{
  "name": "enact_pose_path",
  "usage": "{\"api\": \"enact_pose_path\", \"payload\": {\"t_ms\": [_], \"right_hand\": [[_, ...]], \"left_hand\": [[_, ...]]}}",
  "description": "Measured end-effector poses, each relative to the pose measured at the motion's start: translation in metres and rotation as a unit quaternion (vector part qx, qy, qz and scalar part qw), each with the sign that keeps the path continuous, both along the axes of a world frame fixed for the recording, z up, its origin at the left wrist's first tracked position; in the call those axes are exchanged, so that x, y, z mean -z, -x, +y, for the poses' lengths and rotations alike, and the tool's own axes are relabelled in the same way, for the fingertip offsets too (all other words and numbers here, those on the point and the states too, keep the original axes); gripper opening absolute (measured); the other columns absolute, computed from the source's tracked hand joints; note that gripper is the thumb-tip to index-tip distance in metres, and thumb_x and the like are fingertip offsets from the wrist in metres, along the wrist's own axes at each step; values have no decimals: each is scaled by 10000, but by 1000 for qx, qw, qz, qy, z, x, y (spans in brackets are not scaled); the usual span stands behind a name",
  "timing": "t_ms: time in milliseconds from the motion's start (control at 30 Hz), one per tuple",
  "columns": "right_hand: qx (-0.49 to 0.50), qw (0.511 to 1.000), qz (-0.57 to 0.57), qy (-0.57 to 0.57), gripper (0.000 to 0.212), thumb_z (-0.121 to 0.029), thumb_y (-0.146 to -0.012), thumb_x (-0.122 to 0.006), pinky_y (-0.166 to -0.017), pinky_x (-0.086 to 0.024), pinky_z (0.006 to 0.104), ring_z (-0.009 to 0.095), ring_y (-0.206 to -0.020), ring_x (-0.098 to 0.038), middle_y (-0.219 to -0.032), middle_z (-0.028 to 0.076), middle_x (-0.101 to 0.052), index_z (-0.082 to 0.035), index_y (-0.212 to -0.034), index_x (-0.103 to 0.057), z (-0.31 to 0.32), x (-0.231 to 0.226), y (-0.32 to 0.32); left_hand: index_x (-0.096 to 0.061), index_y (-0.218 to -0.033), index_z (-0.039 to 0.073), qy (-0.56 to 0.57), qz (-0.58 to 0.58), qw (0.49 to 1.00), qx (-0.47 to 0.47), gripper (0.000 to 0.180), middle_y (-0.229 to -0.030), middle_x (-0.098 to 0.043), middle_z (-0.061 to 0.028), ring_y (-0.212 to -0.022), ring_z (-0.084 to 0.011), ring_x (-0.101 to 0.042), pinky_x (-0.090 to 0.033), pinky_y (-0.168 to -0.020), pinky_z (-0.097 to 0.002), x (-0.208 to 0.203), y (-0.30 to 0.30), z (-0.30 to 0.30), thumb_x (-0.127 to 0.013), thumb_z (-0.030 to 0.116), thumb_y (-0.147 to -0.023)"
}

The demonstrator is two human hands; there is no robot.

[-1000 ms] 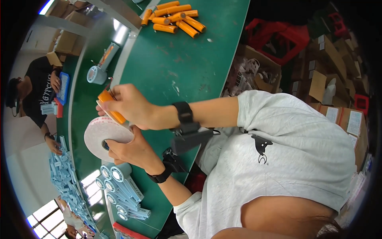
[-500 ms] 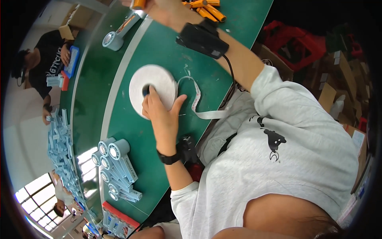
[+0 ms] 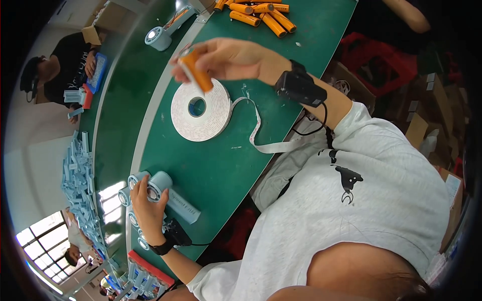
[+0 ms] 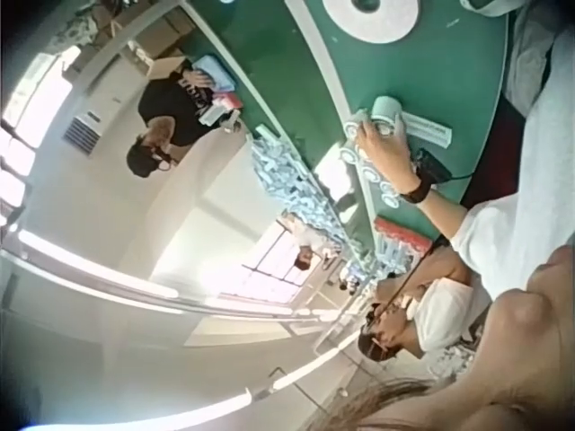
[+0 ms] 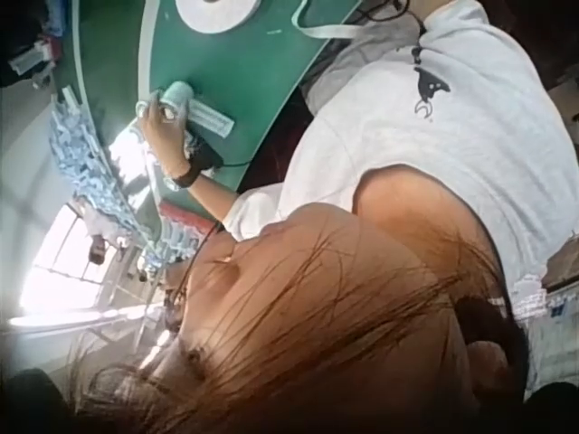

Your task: The person applies double-sided tape to batteries, peels the backing, and presses each battery into a fan housing. They discard tape scraps into a bin and move a cardboard box while repeating the assembly process.

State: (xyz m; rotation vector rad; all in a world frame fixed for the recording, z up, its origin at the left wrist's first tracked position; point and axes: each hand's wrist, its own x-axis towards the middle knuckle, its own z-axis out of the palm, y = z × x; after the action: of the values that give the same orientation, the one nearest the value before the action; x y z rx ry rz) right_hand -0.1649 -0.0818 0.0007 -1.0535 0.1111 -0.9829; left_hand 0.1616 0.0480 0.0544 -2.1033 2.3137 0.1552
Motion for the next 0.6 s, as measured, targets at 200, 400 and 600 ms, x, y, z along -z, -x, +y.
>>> {"api": "enact_pose_path", "payload": {"t_ms": [200,400,600], "right_hand": [[-123,948,-122,-268,358,21,-787,-545,-938,-401,325,277,-1072,-507,-1107,166,-537,30,-1139,-480,44,-3,-64],[8,982,-139,-126,347,39,-735,-608,-894,-436,306,225,-975,-556,-1007,126,-577,-2,-1070,-532,29,-17,-64],[102,939,227,236,302,44,-670,-637,-820,-461,276,153,-803,-569,-838,67,-593,-22,-960,-591,39,-33,-62]], "left_hand": [[-547,-1060,24,72,27,992,-98,443,-1137,-495,-124,-1035,-318,-444,-380,-861,-368,36,31,-6,-688,203,-680],[-587,-992,65,146,102,969,172,352,-1180,-474,-95,-1110,-329,-405,-346,-919,-421,32,37,-3,-697,164,-673],[-596,-954,93,151,130,961,190,313,-1198,-460,-76,-1172,-328,-356,-303,-960,-461,61,28,-16,-694,93,-657]]}}
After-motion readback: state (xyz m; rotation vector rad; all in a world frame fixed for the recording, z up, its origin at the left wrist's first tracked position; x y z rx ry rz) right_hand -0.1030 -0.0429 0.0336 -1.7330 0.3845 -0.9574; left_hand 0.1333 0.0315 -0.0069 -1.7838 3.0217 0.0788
